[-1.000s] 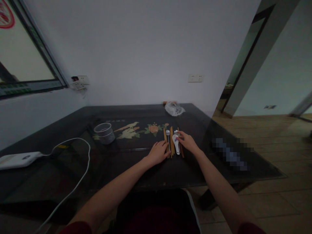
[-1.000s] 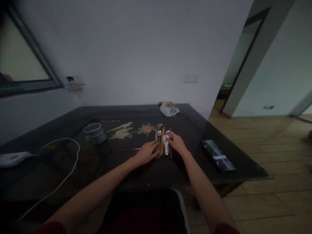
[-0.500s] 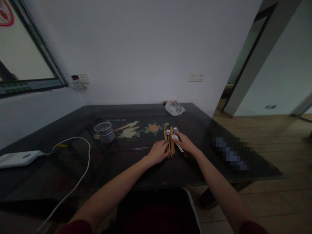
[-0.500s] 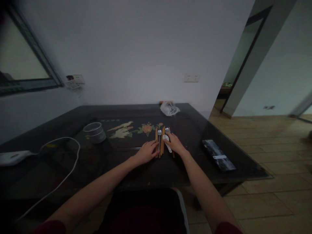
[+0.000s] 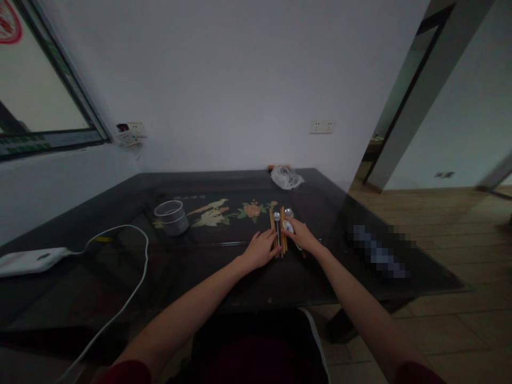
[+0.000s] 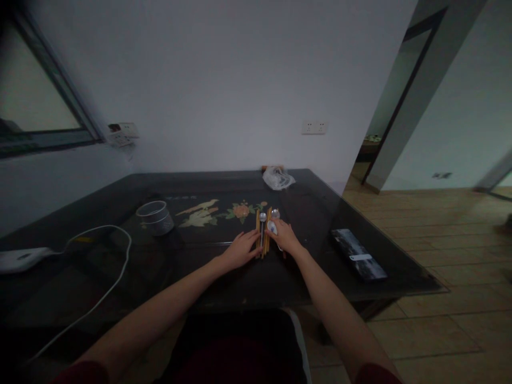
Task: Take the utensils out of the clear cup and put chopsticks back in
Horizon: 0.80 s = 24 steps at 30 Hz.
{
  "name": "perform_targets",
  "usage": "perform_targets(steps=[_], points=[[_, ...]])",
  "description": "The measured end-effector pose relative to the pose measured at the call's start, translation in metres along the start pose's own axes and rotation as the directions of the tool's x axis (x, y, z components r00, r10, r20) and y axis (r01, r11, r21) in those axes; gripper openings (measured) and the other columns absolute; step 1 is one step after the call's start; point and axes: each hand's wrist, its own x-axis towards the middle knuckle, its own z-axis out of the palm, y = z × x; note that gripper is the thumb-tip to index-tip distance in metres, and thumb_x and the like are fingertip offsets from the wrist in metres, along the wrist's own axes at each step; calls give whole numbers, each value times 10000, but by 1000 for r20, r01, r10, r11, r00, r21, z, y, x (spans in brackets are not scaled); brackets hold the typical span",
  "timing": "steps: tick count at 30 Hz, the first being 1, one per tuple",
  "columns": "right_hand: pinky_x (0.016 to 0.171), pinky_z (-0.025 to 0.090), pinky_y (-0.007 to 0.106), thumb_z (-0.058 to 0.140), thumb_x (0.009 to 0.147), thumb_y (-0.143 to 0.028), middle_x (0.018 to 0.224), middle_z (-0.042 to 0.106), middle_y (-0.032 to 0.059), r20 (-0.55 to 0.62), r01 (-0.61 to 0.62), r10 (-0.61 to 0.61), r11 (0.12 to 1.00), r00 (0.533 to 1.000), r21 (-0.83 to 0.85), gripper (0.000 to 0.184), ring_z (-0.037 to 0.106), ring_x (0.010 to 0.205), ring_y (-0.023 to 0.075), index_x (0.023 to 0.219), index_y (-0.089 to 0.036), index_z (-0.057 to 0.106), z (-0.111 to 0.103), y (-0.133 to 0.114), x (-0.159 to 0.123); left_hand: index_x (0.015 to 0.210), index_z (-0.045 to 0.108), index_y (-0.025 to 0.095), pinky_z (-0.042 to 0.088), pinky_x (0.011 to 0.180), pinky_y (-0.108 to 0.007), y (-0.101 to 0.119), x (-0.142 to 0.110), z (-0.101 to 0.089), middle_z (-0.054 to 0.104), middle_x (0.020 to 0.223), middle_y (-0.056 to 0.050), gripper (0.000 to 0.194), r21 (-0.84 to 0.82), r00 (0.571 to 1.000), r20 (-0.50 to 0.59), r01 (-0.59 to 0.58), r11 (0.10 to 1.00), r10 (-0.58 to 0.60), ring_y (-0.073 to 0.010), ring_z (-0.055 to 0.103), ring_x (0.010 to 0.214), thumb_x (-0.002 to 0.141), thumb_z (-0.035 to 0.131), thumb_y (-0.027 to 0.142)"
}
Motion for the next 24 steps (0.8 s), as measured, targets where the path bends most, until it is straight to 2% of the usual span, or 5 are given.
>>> perform_targets(steps=[3,9,16,24], points=[[1004,348,488,543,847,-361,1313,525,151,17,7,-7,999,1000,38,475,484,1220,275,1282,-187,464,0,1,1,1354,393,168,216,1106,-482,-1,0,1,375,1449,-137,523,-8,1000,-5,-7,1000,7,-244,311,1354,904,380,435],[999,370,465,553,832,-363,1265,555,151,-23,55,-53,993,998,103,478,507,1190,274,1265,-177,475,-2,3,2,1326,433,166,278,1080,-461,-1,-1,-2,413,1418,-142,521,-30,999,-43,-26,999,25,-271,385,1303,894,408,456],[1007,383,424,521,843,-362,1245,562,147,-78,128,-116,976,990,176,454,510,1186,255,1250,-165,478,2,5,2,1279,475,179,333,1051,-388,-5,1,-14,496,1342,-114,458,-39,989,-134,-73,997,68,-241,440,1252,899,424,429],[978,396,472,529,823,-373,1194,577,168,-118,153,-141,983,983,101,457,533,1138,290,1224,-158,486,19,4,3,1187,540,196,369,1016,-379,-7,0,-16,535,1287,-93,369,10,986,-137,-91,996,92,-227,477,1200,884,465,393]])
